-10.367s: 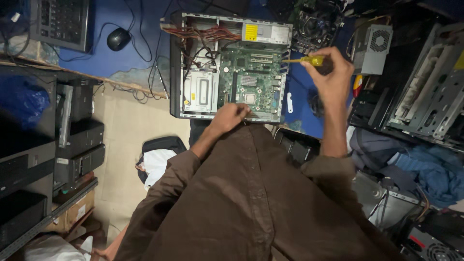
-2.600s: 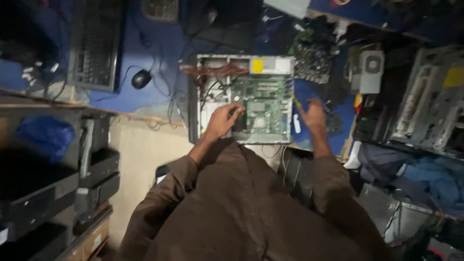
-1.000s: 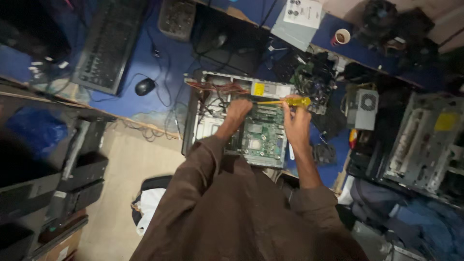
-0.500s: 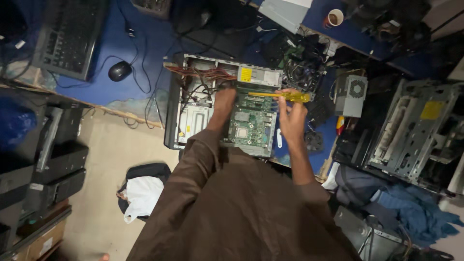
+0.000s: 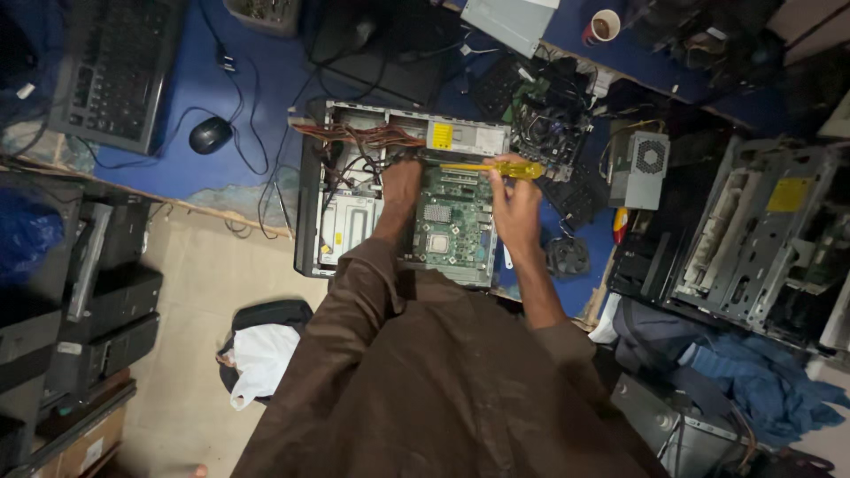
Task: The person uses a screwdriver to remove screws from a computer motherboard inside an open case. They remove a fan, place it on the table, and continue unscrewing components from the motherboard.
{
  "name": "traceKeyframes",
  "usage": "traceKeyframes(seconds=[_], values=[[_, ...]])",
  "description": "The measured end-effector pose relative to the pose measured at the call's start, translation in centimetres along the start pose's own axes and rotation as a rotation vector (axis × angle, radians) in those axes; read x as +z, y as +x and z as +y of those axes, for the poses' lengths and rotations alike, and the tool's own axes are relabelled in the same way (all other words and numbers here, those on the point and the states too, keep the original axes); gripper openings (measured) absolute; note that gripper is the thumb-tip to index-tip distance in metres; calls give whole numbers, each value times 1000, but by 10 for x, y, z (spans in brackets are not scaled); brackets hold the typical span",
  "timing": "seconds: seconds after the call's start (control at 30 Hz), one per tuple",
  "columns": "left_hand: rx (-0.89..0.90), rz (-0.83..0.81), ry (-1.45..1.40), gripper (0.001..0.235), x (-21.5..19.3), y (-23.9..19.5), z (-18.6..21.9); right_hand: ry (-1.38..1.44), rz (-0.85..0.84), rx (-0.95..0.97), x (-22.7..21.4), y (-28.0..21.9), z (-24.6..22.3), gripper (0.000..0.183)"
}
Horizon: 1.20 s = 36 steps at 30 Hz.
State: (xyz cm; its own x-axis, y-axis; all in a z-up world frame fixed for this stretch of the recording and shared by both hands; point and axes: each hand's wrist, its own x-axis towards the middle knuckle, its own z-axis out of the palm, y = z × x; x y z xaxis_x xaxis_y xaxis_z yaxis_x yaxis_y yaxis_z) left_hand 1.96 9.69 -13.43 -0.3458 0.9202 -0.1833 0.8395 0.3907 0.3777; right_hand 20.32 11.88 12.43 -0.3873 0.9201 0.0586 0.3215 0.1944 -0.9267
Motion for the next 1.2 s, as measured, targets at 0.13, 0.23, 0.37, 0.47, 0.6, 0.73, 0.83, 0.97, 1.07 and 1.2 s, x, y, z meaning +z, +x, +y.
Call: traceKeyframes(seconds=[0.13, 0.23, 0.37, 0.47, 0.6, 0.73, 0.83, 0.97, 1.07, 1.2], values=[[-13, -4, 10, 14, 1, 3, -2, -55, 11, -8, 5, 2, 1, 17], [-8, -10, 8, 14, 5, 2, -4, -83, 26, -7, 9, 2, 4, 16], [-29, -23, 2, 14, 10, 5, -5, -18, 13, -62, 12, 5, 7, 16], [-24, -12, -2, 14, 12, 4, -5, -37, 3, -65, 11, 7, 9, 16], [-25, -26, 2, 14, 10, 5, -4, -53, -8, -30, 11, 11, 8, 18], [-25, -57, -35, 11, 1, 1, -3, -53, -37, -52, 11, 15, 2, 17], [-21, -54, -56, 11, -3, 0, -1, -123, -59, -97, 9, 16, -6, 17], [-7, -72, -55, 12, 2, 3, -3, -252, -81, -159, 12, 19, -16, 18], [4, -51, -48, 13, 11, 7, -5, -322, -94, -210, 16, 22, -24, 17], [5, -27, -33, 14, 22, 7, -11, -325, -97, -254, 21, 23, -30, 18]])
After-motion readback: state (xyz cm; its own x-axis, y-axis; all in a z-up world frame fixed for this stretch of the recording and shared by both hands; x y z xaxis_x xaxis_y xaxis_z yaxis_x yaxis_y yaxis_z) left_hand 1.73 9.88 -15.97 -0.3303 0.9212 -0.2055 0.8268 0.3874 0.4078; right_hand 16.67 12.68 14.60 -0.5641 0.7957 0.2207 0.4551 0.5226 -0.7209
